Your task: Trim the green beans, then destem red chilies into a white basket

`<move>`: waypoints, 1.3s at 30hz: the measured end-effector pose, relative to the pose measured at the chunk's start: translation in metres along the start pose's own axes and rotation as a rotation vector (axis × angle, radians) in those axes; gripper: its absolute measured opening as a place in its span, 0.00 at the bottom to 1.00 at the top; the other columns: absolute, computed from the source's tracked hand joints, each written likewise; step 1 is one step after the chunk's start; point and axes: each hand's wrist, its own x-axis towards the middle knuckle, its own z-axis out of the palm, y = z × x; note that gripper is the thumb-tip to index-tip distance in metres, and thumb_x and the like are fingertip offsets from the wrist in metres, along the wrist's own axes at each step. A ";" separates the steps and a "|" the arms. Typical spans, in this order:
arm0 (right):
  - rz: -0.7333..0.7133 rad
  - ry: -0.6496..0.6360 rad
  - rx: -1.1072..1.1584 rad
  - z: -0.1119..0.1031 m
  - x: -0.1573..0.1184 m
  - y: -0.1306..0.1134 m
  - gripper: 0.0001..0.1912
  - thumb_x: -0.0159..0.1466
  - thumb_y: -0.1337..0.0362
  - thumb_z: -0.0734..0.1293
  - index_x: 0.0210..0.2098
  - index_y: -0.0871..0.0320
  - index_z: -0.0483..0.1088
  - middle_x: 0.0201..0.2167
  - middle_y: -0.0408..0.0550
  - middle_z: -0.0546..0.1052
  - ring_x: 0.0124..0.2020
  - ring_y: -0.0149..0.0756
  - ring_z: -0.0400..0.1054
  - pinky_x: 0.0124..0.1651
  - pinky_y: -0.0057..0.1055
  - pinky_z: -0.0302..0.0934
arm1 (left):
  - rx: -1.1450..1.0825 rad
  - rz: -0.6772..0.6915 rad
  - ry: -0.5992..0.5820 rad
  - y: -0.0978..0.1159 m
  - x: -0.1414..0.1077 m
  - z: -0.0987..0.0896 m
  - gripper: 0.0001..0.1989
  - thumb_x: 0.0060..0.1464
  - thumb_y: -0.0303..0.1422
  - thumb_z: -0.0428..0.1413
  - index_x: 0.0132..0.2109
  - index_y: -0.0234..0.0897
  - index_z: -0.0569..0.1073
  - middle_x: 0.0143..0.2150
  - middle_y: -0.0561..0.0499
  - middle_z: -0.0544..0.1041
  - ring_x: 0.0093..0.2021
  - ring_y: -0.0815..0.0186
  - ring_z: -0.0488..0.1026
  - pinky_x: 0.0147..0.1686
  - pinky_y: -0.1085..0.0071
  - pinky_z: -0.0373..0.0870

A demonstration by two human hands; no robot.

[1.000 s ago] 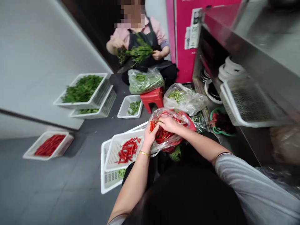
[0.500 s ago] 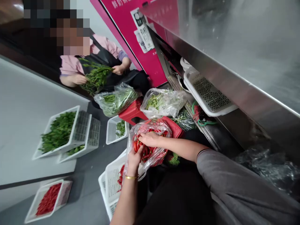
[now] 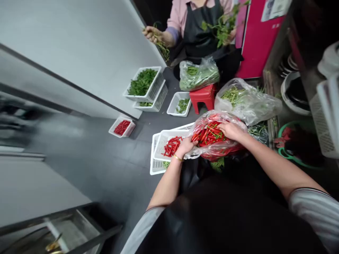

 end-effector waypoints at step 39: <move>-0.534 -0.115 0.328 0.023 -0.059 -0.134 0.17 0.66 0.69 0.58 0.21 0.59 0.65 0.19 0.42 0.68 0.21 0.28 0.58 0.29 0.26 0.51 | -0.863 -0.067 -0.333 0.010 -0.036 0.034 0.15 0.36 0.30 0.70 0.28 0.31 0.71 0.20 0.51 0.74 0.21 0.68 0.71 0.24 0.73 0.68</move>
